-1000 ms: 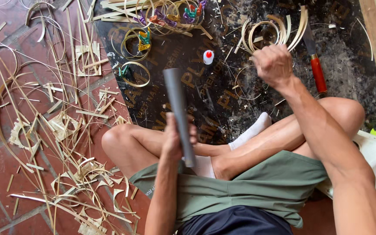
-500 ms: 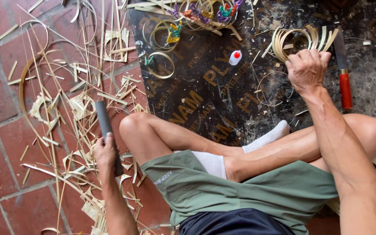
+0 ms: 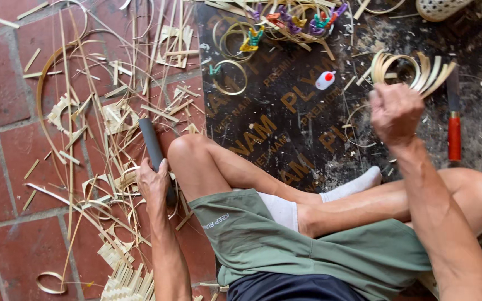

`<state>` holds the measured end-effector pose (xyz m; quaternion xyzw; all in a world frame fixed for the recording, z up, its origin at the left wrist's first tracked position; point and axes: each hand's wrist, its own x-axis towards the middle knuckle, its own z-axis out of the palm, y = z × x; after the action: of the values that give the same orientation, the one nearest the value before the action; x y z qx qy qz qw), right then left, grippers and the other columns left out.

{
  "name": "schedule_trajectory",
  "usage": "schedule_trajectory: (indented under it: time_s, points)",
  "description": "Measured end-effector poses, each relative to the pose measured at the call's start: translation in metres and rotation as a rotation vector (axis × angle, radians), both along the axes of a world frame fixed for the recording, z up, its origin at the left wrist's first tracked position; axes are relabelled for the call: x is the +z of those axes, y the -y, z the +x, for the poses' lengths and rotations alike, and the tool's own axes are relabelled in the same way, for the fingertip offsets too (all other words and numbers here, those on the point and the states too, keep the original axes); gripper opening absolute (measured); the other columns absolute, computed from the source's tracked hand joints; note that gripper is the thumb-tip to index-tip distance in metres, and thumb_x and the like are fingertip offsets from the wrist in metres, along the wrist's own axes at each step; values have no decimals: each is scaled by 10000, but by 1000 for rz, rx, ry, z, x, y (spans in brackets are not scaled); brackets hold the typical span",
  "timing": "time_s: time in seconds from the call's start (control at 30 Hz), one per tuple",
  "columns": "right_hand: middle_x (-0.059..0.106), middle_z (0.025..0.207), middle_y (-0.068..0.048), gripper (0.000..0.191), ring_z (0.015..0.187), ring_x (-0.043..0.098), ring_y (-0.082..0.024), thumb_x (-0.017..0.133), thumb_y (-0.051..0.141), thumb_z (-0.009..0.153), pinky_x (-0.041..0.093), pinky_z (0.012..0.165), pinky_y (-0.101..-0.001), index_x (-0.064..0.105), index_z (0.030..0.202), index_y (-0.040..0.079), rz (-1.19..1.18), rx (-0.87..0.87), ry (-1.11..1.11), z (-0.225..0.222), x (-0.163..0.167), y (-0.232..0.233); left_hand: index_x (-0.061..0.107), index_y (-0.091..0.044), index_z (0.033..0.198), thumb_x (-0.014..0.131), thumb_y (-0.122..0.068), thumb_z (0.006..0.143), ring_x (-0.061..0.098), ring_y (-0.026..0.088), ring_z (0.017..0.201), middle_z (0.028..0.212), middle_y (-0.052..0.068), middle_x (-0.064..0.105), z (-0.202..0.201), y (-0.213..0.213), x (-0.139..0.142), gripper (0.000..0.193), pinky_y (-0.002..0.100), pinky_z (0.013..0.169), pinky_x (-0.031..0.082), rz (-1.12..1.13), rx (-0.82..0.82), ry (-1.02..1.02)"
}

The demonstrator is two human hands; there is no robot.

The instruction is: The person sits on the floor and weaves thin bamboo strips into circular rings. They bend the strips around a cylindrical form, apply glue to the ends, and secure the joints with small clips. The person repeats this process to create multiple rings.

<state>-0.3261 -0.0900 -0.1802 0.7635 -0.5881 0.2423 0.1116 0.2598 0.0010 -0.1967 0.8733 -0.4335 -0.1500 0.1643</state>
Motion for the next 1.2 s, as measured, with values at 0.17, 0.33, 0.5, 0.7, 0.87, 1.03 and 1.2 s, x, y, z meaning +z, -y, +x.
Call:
schedule_trajectory:
  time_s: [0.17,0.33,0.5,0.7,0.87,1.03,1.2]
  points:
    - [724,1003,-154,216,862,710,-300,713,194,1023,569,744,-399,724,1142,14,199,283,431,146,10,49,697,-24,1200,733,-129,990,632,298,1001,1096,163,651,-62,21,33,237,421,901,518,-634,-112,-81]
    - [703,1053,-178,601,920,694,-345,820,443,839,541,764,-465,657,1239,26,513,115,530,264,6,123,718,-36,1122,761,-116,937,693,224,854,990,97,721,-147,57,23,207,336,777,562,-667,-369,-329]
    - [696,1070,-203,702,938,703,-348,826,483,842,575,775,-452,614,1297,-8,332,166,554,280,-12,126,718,-42,1166,710,-156,971,733,199,840,1010,97,758,-153,70,17,226,301,747,598,-590,-299,-680]
    - [643,1054,-171,389,802,636,-247,644,257,981,578,579,-409,622,1333,92,239,87,279,184,9,184,740,-53,1118,721,-200,950,750,201,816,969,111,769,-162,59,29,224,314,729,591,-444,-427,-460]
    - [631,1146,-171,827,888,675,-246,778,618,735,581,653,-396,583,1382,141,-132,199,-411,126,38,210,749,-76,1108,712,-238,948,754,224,819,976,110,773,-165,71,37,229,340,726,589,-380,-426,-396]
    - [650,997,-177,643,790,685,-275,783,572,850,556,544,-394,639,1269,107,-29,349,-455,148,15,228,749,-77,1089,718,-234,936,752,257,832,988,115,772,-168,72,39,222,356,738,587,-404,-455,-352]
    - [680,1009,-134,158,643,644,-165,686,231,1095,474,425,-314,682,1098,73,-23,443,-342,151,0,250,749,-78,1063,728,-230,920,751,271,838,964,108,772,-166,75,37,209,365,737,583,-405,-442,-324]
